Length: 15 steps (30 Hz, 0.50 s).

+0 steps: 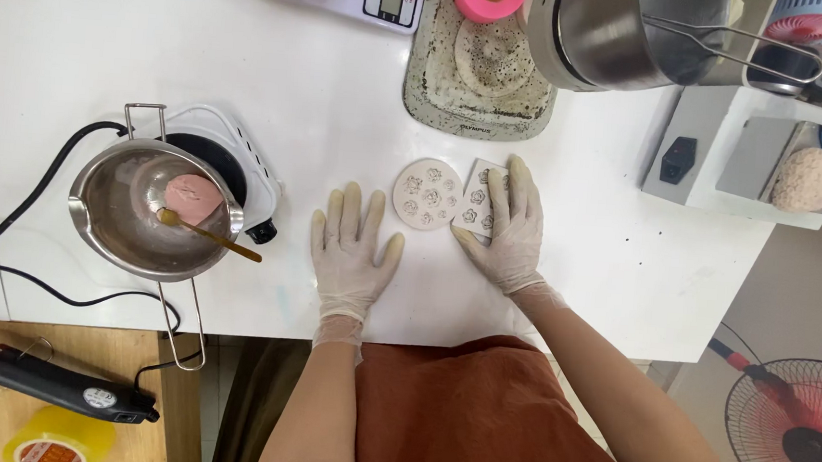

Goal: The person stirs melted pink wax in a small melting pot on a hot plate, then holds a round textured candle over the pot, rotating it while scraping and smoothing its surface with a pencil-like tool and dipping it into the melted wax.

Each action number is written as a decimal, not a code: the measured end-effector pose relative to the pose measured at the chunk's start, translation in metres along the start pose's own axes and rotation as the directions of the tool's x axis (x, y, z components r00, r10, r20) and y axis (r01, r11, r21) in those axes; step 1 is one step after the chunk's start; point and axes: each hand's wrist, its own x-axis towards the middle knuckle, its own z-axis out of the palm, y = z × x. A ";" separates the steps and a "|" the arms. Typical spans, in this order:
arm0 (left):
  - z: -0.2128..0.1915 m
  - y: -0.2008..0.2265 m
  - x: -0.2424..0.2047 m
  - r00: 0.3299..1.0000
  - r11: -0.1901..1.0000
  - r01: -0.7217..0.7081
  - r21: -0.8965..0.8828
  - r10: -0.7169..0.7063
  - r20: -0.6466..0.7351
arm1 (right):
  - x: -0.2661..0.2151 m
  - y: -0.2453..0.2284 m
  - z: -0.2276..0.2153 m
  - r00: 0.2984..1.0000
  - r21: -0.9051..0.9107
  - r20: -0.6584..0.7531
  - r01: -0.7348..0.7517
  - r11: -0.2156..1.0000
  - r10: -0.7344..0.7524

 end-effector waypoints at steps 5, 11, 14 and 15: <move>0.001 -0.001 -0.001 1.000 1.000 0.009 0.007 -0.009 0.008 | -0.001 0.001 0.003 1.000 0.006 0.002 -0.007 1.000 0.006; 0.001 0.000 0.000 0.999 1.000 0.012 0.009 -0.012 0.029 | 0.000 0.001 0.004 1.000 0.004 0.008 -0.028 1.000 0.028; 0.002 -0.001 0.002 1.000 1.000 0.014 0.008 -0.014 0.028 | 0.001 0.002 0.004 1.000 0.007 0.005 -0.022 1.000 0.022; 0.002 -0.001 0.001 0.999 1.000 0.017 0.006 -0.017 0.028 | 0.000 0.002 0.004 1.000 0.014 0.008 -0.023 1.000 0.023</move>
